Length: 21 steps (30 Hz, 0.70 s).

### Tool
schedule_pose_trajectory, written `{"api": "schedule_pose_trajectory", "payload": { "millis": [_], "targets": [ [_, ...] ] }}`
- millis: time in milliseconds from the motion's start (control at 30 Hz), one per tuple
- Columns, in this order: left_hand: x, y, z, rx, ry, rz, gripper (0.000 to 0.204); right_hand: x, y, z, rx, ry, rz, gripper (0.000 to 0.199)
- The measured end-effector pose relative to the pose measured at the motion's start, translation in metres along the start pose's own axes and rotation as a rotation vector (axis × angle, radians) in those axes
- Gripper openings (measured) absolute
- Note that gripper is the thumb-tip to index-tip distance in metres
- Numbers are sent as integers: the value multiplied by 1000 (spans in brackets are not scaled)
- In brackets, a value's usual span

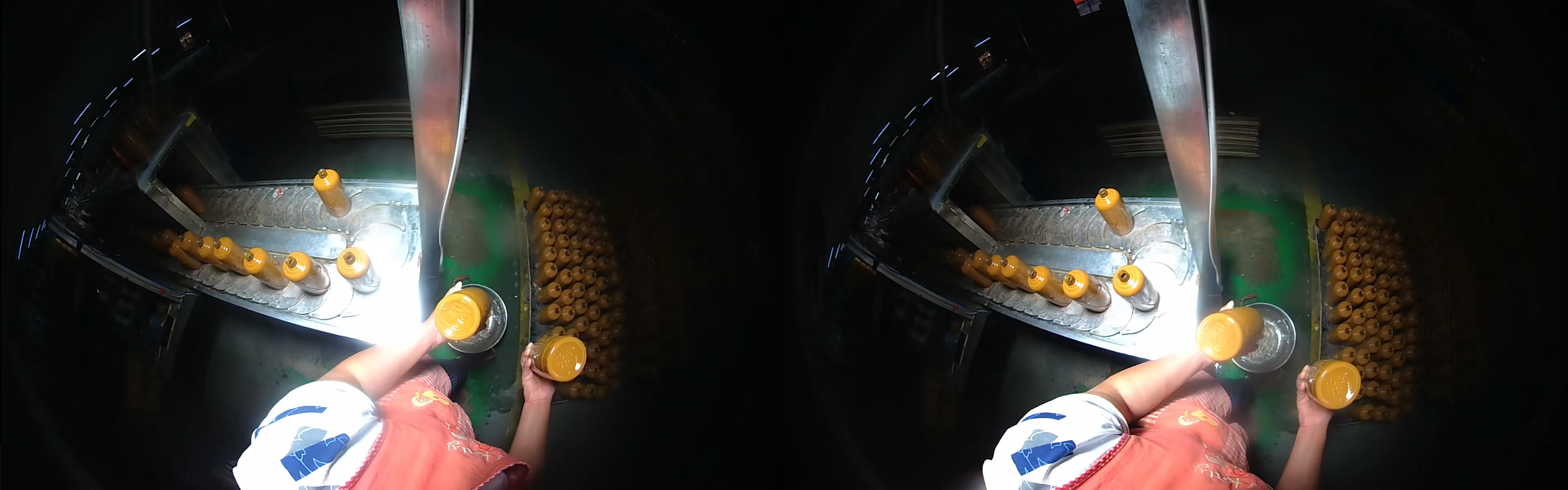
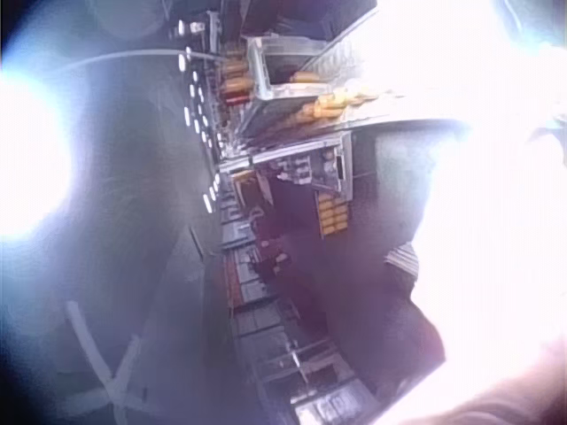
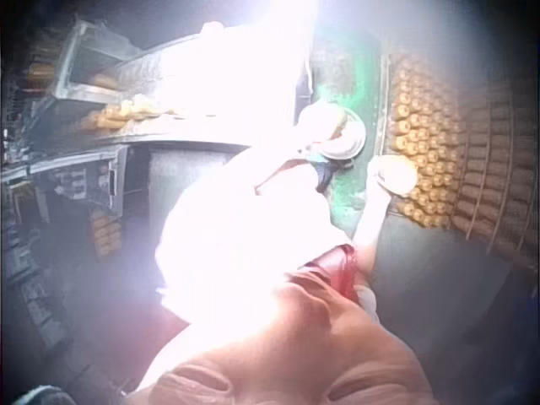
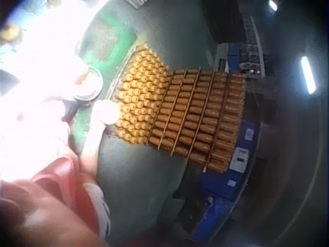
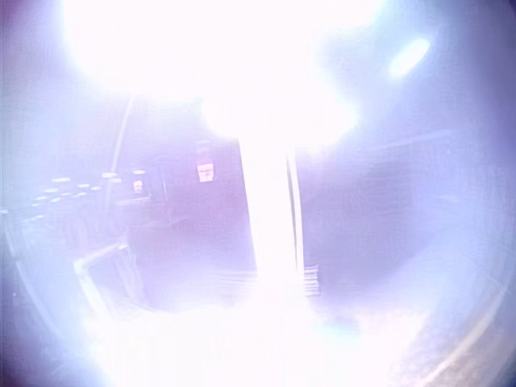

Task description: The person repeatedly picks up yellow cylindrical containers from a rack, dips them into a metal pot of liquid, and places them onto a metal tray. The person handles the containers by hand and continues the cycle throughout the clip.

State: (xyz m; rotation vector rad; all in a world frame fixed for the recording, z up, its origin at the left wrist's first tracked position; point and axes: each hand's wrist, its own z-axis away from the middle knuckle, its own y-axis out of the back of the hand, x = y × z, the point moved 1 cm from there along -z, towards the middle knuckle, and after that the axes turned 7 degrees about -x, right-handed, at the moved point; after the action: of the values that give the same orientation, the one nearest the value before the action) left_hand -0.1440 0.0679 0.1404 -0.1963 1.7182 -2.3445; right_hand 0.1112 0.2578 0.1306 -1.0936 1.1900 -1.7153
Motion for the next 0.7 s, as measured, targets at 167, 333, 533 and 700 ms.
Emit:
{"api": "schedule_pose_trajectory", "payload": {
  "millis": [167,333,533,700],
  "targets": [
    [26,28,107,48,-89,-220,51,39,73,121,34,94,-165,62],
    [56,28,199,66,-157,-305,52,48,162,217,181,227,-64,67],
    [135,35,242,84,-257,-367,51,65,191,179,171,260,76,79],
    [249,-14,332,125,-595,-582,47,95,134,133,74,328,90,88]
  ]
}}
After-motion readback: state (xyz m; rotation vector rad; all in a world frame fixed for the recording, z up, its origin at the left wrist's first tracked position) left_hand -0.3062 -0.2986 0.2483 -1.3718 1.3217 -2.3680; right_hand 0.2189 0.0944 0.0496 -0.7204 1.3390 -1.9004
